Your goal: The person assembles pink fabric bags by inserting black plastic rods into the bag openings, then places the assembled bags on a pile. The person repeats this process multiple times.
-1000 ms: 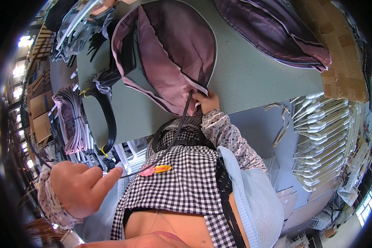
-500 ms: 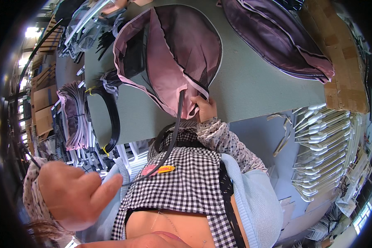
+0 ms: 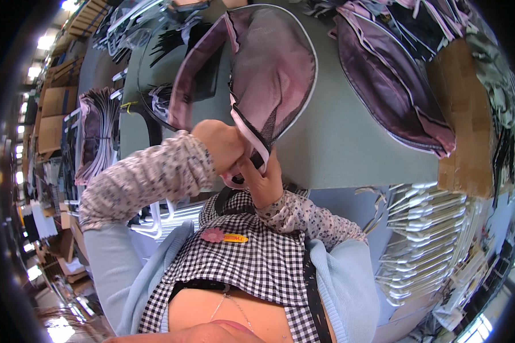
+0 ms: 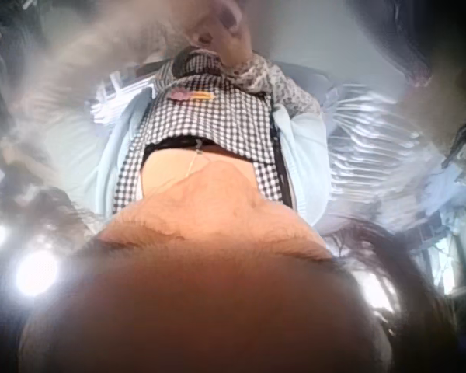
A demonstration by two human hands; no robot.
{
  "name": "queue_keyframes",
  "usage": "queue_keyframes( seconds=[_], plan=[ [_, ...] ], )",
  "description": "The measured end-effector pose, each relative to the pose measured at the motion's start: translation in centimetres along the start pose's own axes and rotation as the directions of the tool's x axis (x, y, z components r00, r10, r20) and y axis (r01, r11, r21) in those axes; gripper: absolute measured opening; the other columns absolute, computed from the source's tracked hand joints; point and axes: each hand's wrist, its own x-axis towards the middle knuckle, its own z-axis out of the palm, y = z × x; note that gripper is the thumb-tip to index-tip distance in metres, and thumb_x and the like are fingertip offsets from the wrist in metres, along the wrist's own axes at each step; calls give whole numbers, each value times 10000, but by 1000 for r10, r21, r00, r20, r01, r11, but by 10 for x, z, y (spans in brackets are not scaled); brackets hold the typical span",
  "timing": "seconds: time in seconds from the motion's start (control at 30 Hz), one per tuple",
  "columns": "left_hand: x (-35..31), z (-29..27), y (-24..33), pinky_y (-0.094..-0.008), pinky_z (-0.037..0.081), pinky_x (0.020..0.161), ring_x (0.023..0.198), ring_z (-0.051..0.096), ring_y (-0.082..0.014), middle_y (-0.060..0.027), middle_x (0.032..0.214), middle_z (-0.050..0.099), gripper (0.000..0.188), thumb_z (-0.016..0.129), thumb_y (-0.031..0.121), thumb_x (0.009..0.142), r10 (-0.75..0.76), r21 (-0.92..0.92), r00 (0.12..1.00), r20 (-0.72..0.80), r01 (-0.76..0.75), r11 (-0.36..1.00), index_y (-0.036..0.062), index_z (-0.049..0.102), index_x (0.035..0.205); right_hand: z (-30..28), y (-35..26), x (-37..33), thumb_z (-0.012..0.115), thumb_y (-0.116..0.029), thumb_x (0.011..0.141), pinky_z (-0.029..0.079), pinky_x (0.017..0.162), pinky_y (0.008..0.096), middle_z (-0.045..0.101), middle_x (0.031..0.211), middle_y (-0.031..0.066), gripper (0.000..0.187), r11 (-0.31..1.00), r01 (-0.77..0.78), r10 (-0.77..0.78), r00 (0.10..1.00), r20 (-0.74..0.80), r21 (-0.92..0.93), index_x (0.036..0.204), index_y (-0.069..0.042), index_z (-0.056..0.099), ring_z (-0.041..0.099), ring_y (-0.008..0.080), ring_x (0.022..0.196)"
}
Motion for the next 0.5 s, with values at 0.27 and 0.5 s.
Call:
queue_keyframes(
  seconds=[0.27,0.5],
  plan=[
    [-30,87,-29,-381,536,733,834,666,-329,-153,887,687,367,684,174,764,-168,-941,966,-196,-234,-246,25,627,1095,-23,-92,42,655,-340,887,447,952,387,548,1200,185,539,274,703,-344,709,616,-656,1237,44,513,543,307,1122],
    [-87,25,-61,-292,501,649,730,619,-171,-93,795,640,367,600,202,903,-141,-788,792,-594,-538,301,-6,564,1203,-26,-112,124,568,-283,878,503,654,385,644,751,150,333,-115,719,-663,458,592,-686,854,33,669,621,324,671]
  ],
)
